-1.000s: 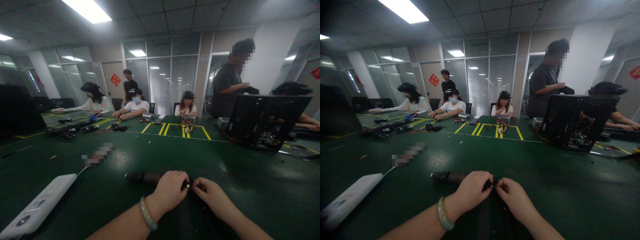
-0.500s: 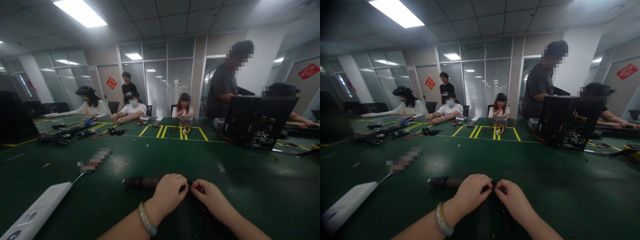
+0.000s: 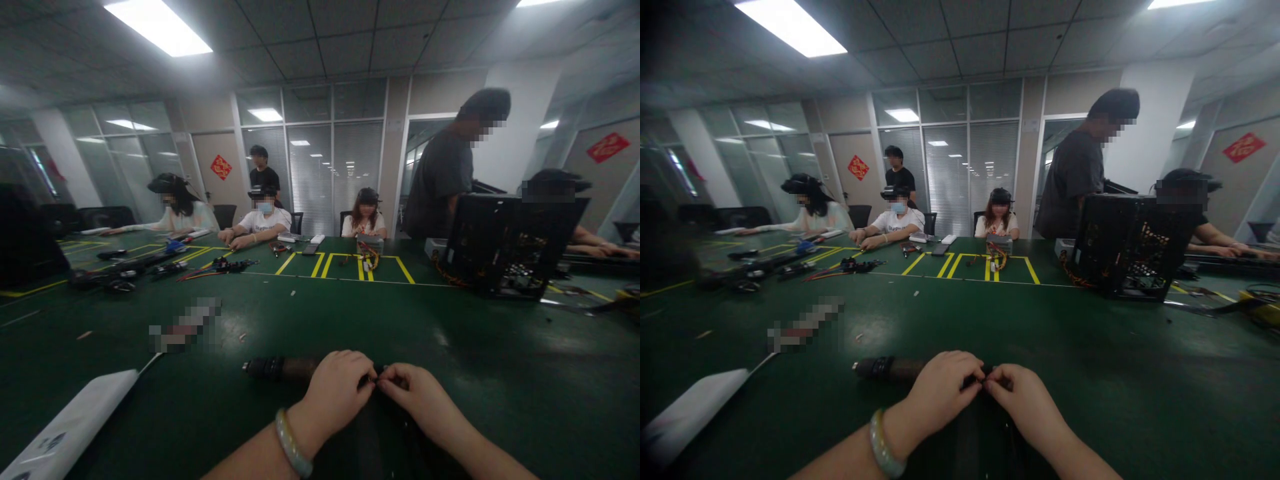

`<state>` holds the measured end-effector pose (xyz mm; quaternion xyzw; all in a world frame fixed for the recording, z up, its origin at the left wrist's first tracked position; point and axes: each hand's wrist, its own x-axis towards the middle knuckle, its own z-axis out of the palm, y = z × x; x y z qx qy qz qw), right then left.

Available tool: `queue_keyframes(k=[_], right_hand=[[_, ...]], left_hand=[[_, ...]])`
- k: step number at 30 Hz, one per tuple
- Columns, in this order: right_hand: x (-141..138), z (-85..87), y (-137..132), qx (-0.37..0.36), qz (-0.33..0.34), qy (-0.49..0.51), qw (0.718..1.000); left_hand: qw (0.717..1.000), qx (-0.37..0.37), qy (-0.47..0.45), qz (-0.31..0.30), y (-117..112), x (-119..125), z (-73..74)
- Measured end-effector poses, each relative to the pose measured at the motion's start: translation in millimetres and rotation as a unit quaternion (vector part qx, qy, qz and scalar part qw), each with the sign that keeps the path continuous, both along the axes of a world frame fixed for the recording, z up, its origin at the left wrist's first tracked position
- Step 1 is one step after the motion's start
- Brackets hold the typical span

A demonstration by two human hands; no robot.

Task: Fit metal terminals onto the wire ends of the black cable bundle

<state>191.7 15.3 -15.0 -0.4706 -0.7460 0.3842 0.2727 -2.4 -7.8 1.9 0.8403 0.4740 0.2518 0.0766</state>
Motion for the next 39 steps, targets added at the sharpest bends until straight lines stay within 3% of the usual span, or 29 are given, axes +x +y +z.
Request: queue_keyframes(k=[17, 39], right_hand=[[-1.3, 0.0, -2.3, 0.020, -0.025, -0.033, 0.999], [-0.7, -0.9, -3.0, 0.062, -0.003, -0.046, 0.997]], left_hand=[[1.000, 0.000, 0.021, 0.006, 0.1, -0.4, -2.1], [0.999, -0.003, 0.038, -0.002, -1.2, -0.2, 2.0]])
